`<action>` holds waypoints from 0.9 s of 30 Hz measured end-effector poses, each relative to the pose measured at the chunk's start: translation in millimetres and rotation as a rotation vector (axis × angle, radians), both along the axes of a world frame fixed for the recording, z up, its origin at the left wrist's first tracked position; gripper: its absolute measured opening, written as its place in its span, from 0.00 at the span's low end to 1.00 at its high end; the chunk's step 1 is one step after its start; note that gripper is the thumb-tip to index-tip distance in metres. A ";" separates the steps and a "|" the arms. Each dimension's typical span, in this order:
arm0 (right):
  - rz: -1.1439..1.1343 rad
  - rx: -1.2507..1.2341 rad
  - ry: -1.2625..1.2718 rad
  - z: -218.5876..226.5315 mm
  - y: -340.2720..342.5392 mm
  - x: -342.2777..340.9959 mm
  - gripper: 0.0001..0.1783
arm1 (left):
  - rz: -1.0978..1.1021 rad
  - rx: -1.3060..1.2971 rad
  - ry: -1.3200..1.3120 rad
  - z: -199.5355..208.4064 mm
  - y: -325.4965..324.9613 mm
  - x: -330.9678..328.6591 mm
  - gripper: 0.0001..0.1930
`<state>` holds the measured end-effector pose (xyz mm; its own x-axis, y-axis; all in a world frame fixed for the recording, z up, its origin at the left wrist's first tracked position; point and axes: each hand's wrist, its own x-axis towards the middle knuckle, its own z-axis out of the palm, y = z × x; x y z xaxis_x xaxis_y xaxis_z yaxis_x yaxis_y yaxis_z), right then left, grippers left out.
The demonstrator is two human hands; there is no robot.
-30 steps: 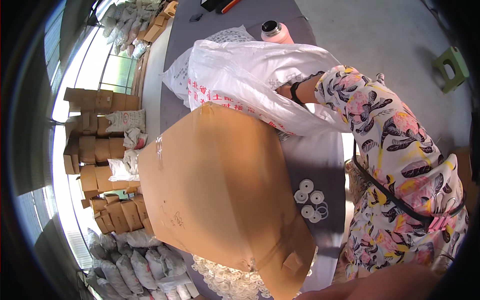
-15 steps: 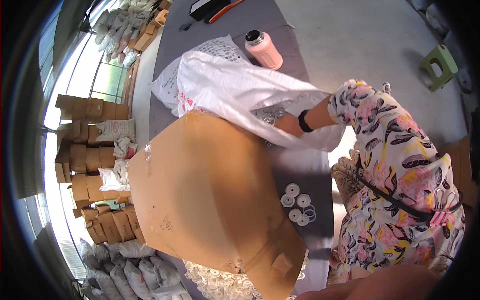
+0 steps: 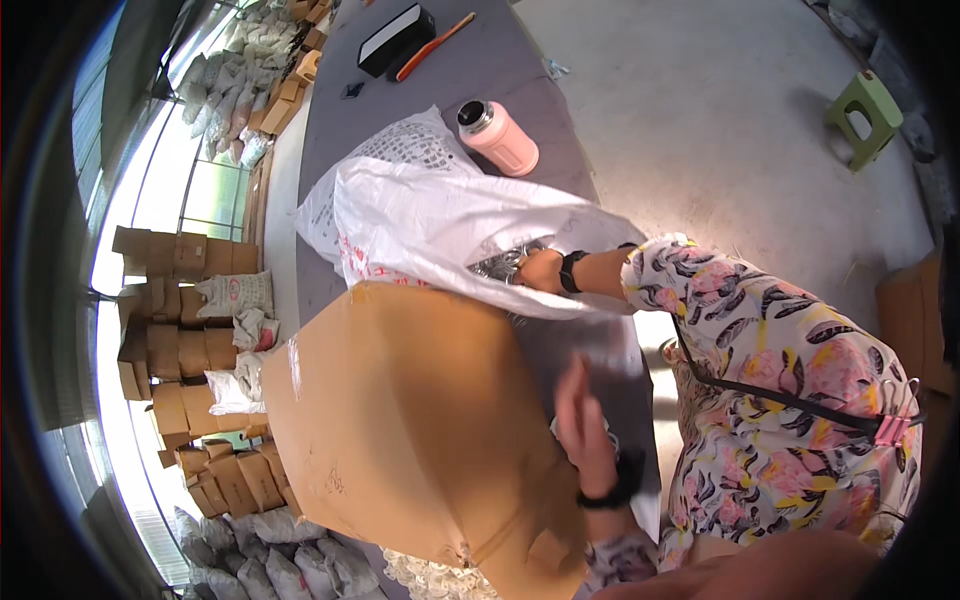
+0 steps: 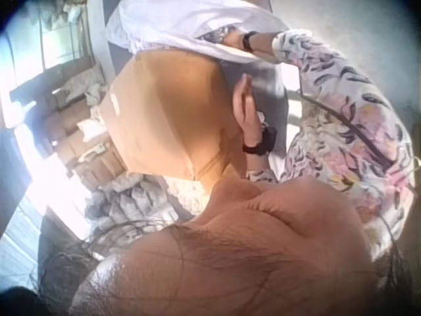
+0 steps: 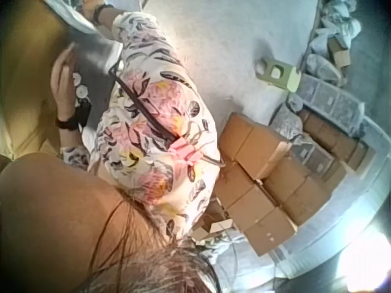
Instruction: Manually assembling plastic rings and circular components on a table.
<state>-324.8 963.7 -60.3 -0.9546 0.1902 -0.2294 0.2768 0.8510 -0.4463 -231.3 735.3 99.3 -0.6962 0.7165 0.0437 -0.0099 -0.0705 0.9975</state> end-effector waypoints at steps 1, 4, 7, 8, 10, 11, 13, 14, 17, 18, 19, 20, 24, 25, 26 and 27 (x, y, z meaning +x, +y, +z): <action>-0.020 -0.026 0.031 3.9 1.6 9.5 0.19 | -0.034 0.019 0.015 8.6 38.4 -14.4 0.18; -0.108 -0.480 0.080 16.9 16.9 24.6 0.18 | -0.074 -0.198 0.551 -10.6 118.3 -67.2 0.18; -0.327 -0.481 0.672 -61.1 22.9 31.7 0.15 | -0.431 -1.181 0.715 -58.4 156.6 -126.0 0.26; -0.333 -0.522 0.642 -77.7 23.2 27.8 0.16 | -0.528 -1.369 0.649 -74.3 154.6 -137.4 0.26; -0.348 -0.619 0.580 -115.3 17.1 28.2 0.17 | -0.385 -1.346 0.743 -106.7 142.8 -137.7 0.27; -0.357 -0.672 0.550 -136.2 11.4 24.0 0.18 | -0.232 -1.312 0.834 -119.2 138.2 -140.6 0.29; -0.343 -0.783 0.487 -171.3 -6.5 2.4 0.20 | -0.337 -1.199 1.015 -138.9 132.6 -158.4 0.32; -0.348 -0.828 0.461 -187.3 -9.1 -3.8 0.21 | -0.449 -1.041 1.199 -144.5 137.5 -162.6 0.35; -0.364 -0.946 0.365 -227.6 3.8 -11.8 0.24 | -0.570 -1.134 0.746 -161.2 157.3 -178.8 0.40; -0.353 -0.988 0.337 -242.2 12.3 -15.1 0.25 | -0.585 -1.097 0.667 -171.3 155.1 -193.0 0.40; -0.342 -1.024 0.311 -250.8 19.3 -28.1 0.25 | -0.597 -1.055 0.592 -179.9 154.2 -206.0 0.41; -0.320 -1.064 0.277 -261.3 13.3 -40.2 0.26 | -0.600 -1.016 0.510 -188.9 148.6 -218.1 0.42; -0.348 -1.217 0.105 -329.9 7.9 -32.3 0.30 | -0.672 -0.915 0.308 -205.5 138.1 -211.2 0.43; -0.324 -1.267 0.064 -344.0 -9.5 -39.3 0.31 | -0.649 -0.925 0.308 -201.4 128.2 -215.0 0.43; -0.323 -1.307 0.030 -352.2 -10.7 -51.4 0.32 | -0.647 -0.924 0.313 -197.6 125.8 -210.8 0.43; -0.315 -1.345 -0.007 -363.0 -9.5 -50.2 0.33 | -0.638 -0.921 0.317 -193.1 119.7 -209.6 0.42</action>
<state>-375.0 954.1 -423.3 -0.9113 0.0261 -0.4109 0.3806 -0.3277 -0.8647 -440.9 855.0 -93.8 -0.2489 0.7840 -0.5687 0.4769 0.6102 0.6326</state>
